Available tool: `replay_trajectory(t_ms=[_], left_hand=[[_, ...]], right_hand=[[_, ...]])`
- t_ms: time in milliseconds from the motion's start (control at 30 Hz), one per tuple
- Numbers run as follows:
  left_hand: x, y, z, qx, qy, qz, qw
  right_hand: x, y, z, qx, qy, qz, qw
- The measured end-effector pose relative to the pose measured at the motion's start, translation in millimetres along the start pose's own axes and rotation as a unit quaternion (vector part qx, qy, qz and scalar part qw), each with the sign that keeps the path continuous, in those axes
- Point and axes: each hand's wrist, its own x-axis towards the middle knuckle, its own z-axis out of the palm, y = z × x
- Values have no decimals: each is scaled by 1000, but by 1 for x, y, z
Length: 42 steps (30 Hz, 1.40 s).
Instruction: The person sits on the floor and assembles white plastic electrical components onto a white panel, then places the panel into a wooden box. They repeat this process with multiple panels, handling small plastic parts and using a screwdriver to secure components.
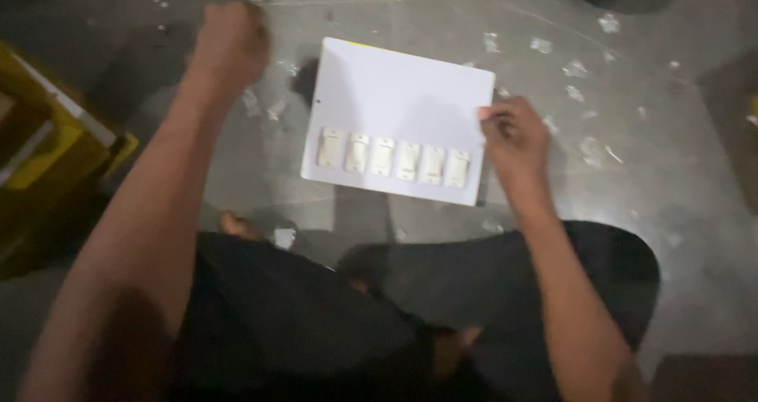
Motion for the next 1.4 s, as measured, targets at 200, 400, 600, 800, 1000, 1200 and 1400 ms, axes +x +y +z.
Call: replay_trajectory(t_ms=[200,400,600,800,1000,1200,1400], left_hand=[[-56,192,13,-388,-174,-86,901],[-103,238,15,-520,-128,-250,807],[-91,228,29,-628,-118,-225,735],[-66,228,55,-595,-123,-225,762],[-54,221,50,-220,-39,-78,972],[-68,224,56,-104,-70,-13,992],[-65,229,53,-54,-84,-4,995]], right_hand=[[-35,-16,22,213,-191,115,951],[-49,-34,-2,255,-271,178,911],[-36,-28,-12,282,-277,186,899],[-17,-22,-18,232,-227,224,919],[3,-6,-2,-10,-176,127,976],[1,-8,10,-189,-176,18,966],[7,-13,17,-184,-197,47,962]])
